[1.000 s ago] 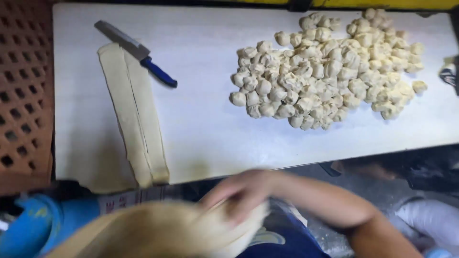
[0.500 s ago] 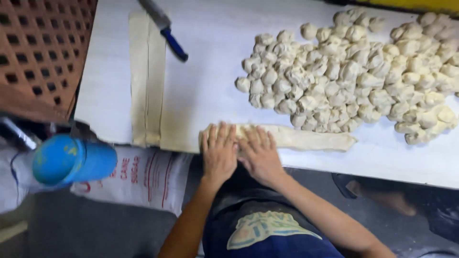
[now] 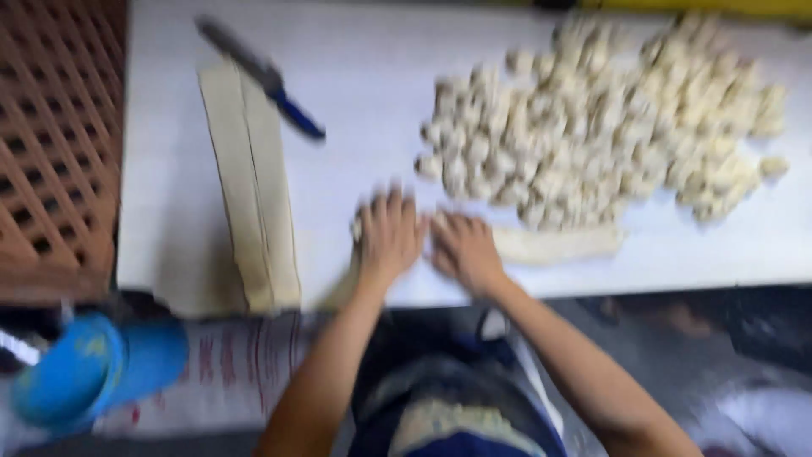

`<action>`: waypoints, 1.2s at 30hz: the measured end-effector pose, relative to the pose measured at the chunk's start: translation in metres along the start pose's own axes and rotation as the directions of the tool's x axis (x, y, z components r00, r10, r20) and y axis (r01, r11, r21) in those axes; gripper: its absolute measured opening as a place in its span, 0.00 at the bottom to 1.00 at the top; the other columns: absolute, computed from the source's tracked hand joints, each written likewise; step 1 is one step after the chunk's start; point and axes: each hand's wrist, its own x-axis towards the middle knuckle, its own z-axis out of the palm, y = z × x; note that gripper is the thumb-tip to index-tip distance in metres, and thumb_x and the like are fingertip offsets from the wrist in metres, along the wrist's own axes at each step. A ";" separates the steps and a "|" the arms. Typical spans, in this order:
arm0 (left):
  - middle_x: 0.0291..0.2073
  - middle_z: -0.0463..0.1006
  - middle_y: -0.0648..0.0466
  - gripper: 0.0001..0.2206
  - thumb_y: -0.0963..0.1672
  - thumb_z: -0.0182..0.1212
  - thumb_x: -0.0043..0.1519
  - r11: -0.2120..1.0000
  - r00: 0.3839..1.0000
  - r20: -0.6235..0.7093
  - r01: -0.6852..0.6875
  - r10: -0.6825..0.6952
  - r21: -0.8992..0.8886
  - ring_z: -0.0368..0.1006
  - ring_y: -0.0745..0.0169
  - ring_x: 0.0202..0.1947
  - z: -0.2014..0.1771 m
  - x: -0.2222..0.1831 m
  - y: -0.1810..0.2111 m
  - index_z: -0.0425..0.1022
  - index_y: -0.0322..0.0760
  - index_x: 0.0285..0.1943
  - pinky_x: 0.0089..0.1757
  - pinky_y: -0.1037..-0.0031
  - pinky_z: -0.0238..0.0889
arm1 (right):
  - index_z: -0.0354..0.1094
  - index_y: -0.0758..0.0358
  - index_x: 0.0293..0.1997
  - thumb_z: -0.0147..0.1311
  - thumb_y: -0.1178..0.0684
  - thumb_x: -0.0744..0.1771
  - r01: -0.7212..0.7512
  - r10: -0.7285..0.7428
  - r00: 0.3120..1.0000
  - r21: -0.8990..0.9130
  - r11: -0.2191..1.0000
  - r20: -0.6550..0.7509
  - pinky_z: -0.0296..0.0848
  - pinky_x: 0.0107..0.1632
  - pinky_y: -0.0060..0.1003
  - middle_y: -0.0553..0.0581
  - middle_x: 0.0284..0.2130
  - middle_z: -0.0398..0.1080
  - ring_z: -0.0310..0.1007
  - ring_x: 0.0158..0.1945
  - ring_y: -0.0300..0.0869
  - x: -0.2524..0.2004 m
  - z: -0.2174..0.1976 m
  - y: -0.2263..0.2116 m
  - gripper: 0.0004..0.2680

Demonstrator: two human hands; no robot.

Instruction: Shaping small pieces of dough into balls and arranging them on a baking tray.

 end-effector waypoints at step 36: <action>0.36 0.74 0.53 0.25 0.61 0.61 0.54 0.981 0.953 0.288 -0.136 0.092 0.136 0.75 0.48 0.40 -0.078 -0.098 -0.020 0.75 0.45 0.48 0.45 0.56 0.68 | 0.45 0.56 0.68 0.53 0.64 0.64 -0.257 0.158 0.957 0.964 0.073 0.243 0.67 0.43 0.31 0.64 0.47 0.69 0.64 0.42 0.40 -0.101 -0.037 0.051 0.25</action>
